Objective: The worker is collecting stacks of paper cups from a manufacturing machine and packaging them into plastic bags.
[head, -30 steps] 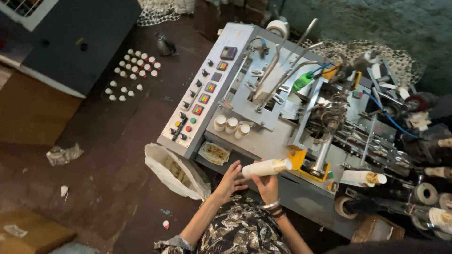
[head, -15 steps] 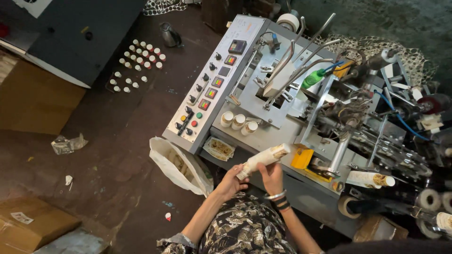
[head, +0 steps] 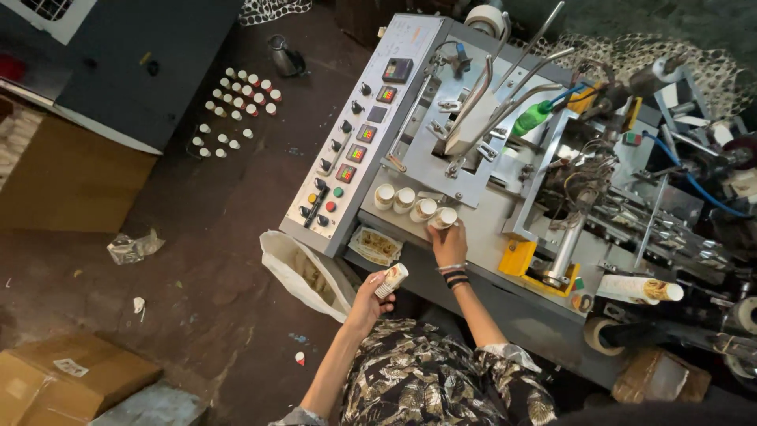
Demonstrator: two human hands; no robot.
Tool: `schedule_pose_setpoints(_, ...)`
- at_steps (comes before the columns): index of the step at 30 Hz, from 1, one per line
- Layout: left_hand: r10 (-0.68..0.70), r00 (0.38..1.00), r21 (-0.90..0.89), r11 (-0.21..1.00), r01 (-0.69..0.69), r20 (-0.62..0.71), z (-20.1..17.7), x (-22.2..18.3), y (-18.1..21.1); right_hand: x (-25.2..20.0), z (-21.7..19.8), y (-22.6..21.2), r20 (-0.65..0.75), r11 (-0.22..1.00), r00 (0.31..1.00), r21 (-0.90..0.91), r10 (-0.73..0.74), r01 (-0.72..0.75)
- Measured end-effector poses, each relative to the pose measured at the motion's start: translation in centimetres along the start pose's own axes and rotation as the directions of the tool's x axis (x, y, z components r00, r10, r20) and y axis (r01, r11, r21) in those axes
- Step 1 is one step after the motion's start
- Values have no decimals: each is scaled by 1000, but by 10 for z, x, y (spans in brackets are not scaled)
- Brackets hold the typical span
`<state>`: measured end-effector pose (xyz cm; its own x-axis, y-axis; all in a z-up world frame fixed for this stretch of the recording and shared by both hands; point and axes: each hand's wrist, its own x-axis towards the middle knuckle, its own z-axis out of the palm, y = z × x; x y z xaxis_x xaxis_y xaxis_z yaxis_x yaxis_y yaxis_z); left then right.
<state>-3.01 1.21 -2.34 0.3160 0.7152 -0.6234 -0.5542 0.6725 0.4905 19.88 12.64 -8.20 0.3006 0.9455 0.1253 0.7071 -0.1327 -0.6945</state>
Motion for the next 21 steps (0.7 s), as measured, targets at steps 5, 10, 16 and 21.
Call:
schedule_pose_setpoints(5, -6, 1000, -23, 1000, 7, 13, 4, 2, -1, -3, 7, 12, -54, 986, 986, -62, -156, 152)
schedule_pose_setpoints(10, -27, 997, -31, 999, 29, 75, 18, 6, 0, -54, -18, 4, 127, 818, 987, 554, 99, -153)
schedule_pose_setpoints(16, -207, 909, 135, 976, 169, 361, 34, 8, -24, -139, -92, -30, 590, 696, 804, 545, 78, -468)
schedule_pose_setpoints(21, -503, 828, 483, 806, 344, 249, 62, 8, -25, -158, -134, -3, 287, 799, 940, 513, 184, -313)
